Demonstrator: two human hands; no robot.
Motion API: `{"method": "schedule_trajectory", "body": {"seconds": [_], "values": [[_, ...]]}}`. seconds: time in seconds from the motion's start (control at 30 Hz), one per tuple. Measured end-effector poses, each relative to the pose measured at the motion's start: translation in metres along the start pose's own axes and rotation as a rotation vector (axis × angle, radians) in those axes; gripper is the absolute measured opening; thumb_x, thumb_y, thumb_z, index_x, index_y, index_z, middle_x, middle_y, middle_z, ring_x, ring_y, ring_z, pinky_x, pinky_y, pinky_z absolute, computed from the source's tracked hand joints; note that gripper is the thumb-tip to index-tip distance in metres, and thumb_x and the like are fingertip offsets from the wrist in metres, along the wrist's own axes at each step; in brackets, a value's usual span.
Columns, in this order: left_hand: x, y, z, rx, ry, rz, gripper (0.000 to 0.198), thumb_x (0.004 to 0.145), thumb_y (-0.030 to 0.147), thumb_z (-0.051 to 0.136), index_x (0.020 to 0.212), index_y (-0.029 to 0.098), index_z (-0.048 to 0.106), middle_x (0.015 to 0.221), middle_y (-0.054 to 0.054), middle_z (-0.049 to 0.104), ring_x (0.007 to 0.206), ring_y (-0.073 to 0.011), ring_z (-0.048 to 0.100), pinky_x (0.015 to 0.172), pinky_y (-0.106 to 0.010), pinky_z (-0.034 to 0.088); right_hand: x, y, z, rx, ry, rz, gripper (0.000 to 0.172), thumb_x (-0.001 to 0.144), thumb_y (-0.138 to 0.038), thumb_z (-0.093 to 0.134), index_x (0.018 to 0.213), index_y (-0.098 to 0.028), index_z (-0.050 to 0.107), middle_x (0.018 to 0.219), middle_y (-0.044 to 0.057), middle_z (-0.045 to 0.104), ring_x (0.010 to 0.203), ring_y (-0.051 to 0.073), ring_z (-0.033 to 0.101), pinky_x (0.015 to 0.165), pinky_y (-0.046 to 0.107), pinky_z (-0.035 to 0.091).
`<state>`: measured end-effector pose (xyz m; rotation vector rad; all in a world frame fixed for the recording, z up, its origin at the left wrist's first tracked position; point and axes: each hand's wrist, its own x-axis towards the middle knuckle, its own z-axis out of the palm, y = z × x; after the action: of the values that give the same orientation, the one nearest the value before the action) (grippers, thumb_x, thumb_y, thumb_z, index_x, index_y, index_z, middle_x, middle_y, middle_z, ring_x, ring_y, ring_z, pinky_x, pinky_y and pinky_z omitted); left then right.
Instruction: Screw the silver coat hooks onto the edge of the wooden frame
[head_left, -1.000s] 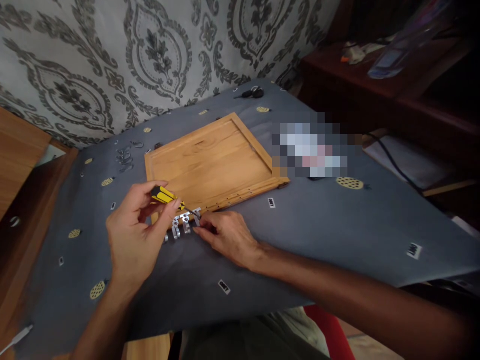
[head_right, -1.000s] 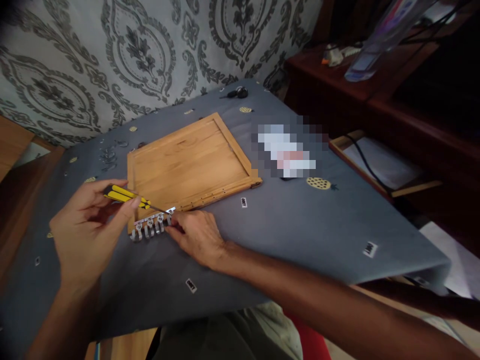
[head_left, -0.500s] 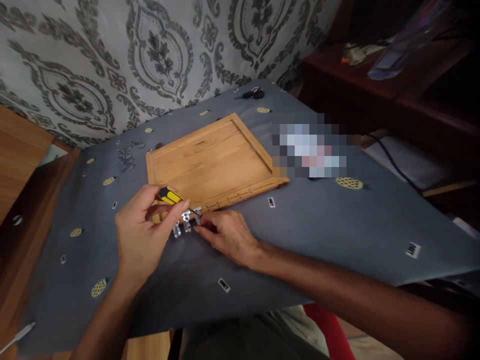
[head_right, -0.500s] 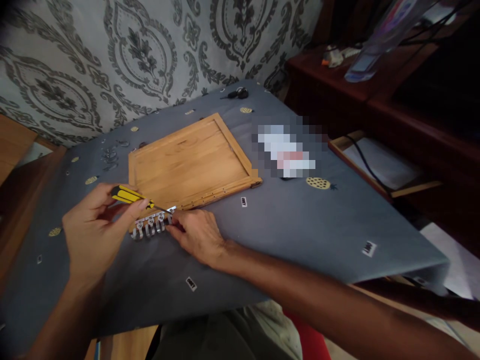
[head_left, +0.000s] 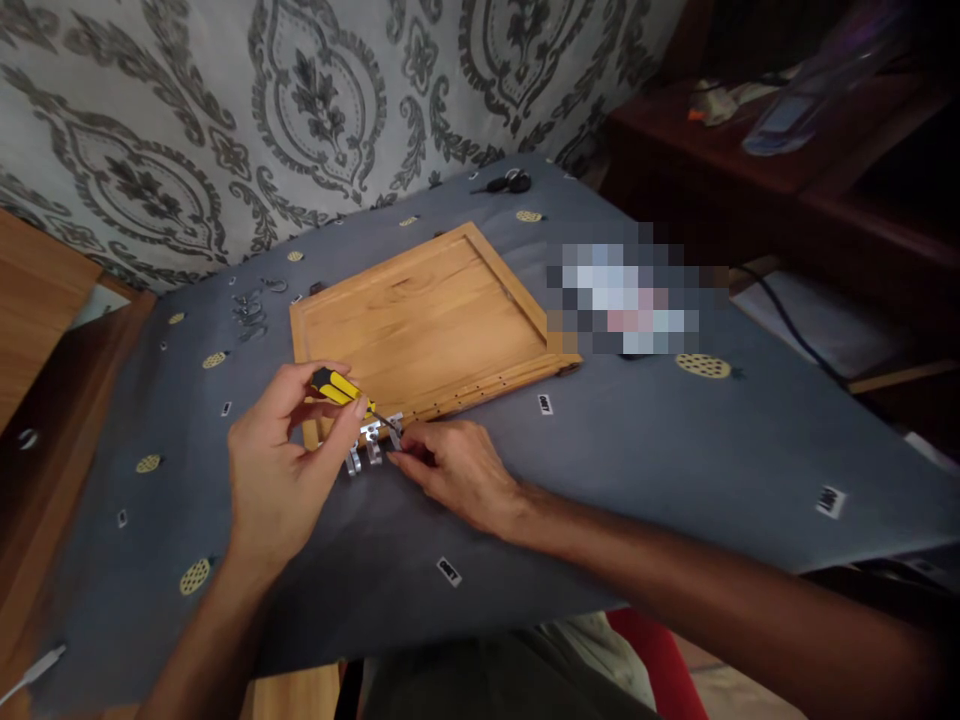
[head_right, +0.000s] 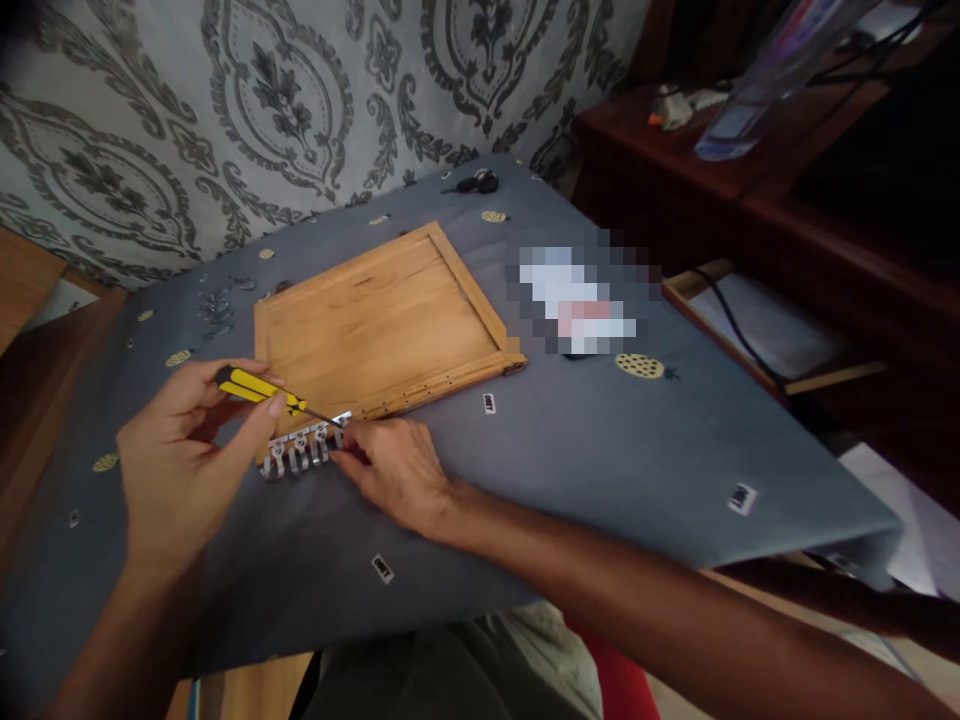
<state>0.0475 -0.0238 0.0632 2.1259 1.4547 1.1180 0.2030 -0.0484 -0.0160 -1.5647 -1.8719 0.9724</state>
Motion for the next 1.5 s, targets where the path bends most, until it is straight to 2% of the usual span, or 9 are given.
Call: {"method": "schedule_trajectory", "body": {"seconds": [0.27,0.43,0.63,0.8,0.97,1.07,1.3,1.5], "values": [[0.001,-0.001,0.003,-0.033,-0.01,0.02,0.012,0.082,0.028,0.073,0.081,0.021,0.064,0.078,0.004,0.065,0.071,-0.0107,0.065,0.067,-0.022,0.057,0.001,-0.003,0.0,-0.013,-0.003,0.007,0.013,0.09,-0.028,0.067,0.086,-0.018,0.074,0.074,0.002,0.073,0.068,0.015,0.062,0.061,0.026,0.033],[0.001,0.002,0.001,-0.047,-0.01,-0.028,0.011,0.082,0.028,0.071,0.089,0.022,0.065,0.082,0.003,0.07,0.072,-0.0122,0.068,0.066,-0.023,0.058,0.0,-0.002,0.001,-0.011,0.002,0.002,0.013,0.09,-0.028,0.068,0.085,-0.018,0.074,0.072,0.002,0.072,0.066,0.015,0.061,0.061,0.026,0.033],[-0.001,0.001,-0.001,0.075,0.001,-0.04,0.02,0.08,0.029,0.07,0.099,0.024,0.067,0.085,0.002,0.072,0.075,-0.0144,0.069,0.071,-0.026,0.058,-0.001,-0.001,0.0,-0.011,0.013,-0.006,0.013,0.09,-0.029,0.068,0.087,-0.019,0.075,0.073,0.002,0.073,0.067,0.015,0.062,0.061,0.026,0.034],[0.002,0.009,-0.002,-0.117,-0.074,-0.126,0.017,0.079,0.023,0.068,0.095,0.022,0.065,0.096,-0.001,0.074,0.079,-0.014,0.07,0.06,-0.02,0.057,0.0,-0.001,0.001,-0.017,0.022,-0.007,0.012,0.089,-0.029,0.068,0.086,-0.019,0.075,0.073,0.002,0.073,0.066,0.014,0.061,0.061,0.026,0.035],[0.005,0.012,-0.001,-0.24,-0.111,-0.183,0.017,0.078,0.023,0.07,0.093,0.02,0.062,0.092,-0.002,0.073,0.076,-0.0139,0.07,0.057,-0.019,0.057,0.0,-0.001,0.002,-0.004,0.028,-0.002,0.011,0.089,-0.028,0.068,0.085,-0.019,0.075,0.071,0.001,0.072,0.063,0.013,0.06,0.059,0.026,0.034],[0.005,0.01,0.002,-0.231,-0.096,-0.172,0.022,0.076,0.028,0.075,0.093,0.02,0.064,0.088,-0.001,0.072,0.074,-0.0136,0.069,0.059,-0.021,0.058,-0.001,-0.001,0.001,-0.003,0.042,-0.007,0.011,0.088,-0.027,0.069,0.083,-0.02,0.075,0.071,0.001,0.072,0.064,0.013,0.06,0.06,0.026,0.034],[0.005,0.01,0.003,-0.14,-0.066,-0.098,0.009,0.078,0.027,0.074,0.081,0.021,0.068,0.076,0.003,0.066,0.062,-0.01,0.062,0.053,-0.018,0.055,-0.001,0.0,0.0,-0.012,0.026,-0.021,0.012,0.089,-0.028,0.067,0.084,-0.02,0.074,0.073,0.001,0.072,0.066,0.014,0.061,0.059,0.026,0.033],[0.005,0.007,0.001,-0.094,-0.053,-0.105,0.011,0.079,0.028,0.074,0.086,0.022,0.068,0.081,0.002,0.069,0.066,-0.0113,0.066,0.059,-0.02,0.058,-0.001,0.0,-0.001,-0.013,0.01,-0.004,0.012,0.09,-0.028,0.067,0.087,-0.019,0.075,0.076,0.002,0.074,0.068,0.015,0.063,0.06,0.026,0.034]]}}
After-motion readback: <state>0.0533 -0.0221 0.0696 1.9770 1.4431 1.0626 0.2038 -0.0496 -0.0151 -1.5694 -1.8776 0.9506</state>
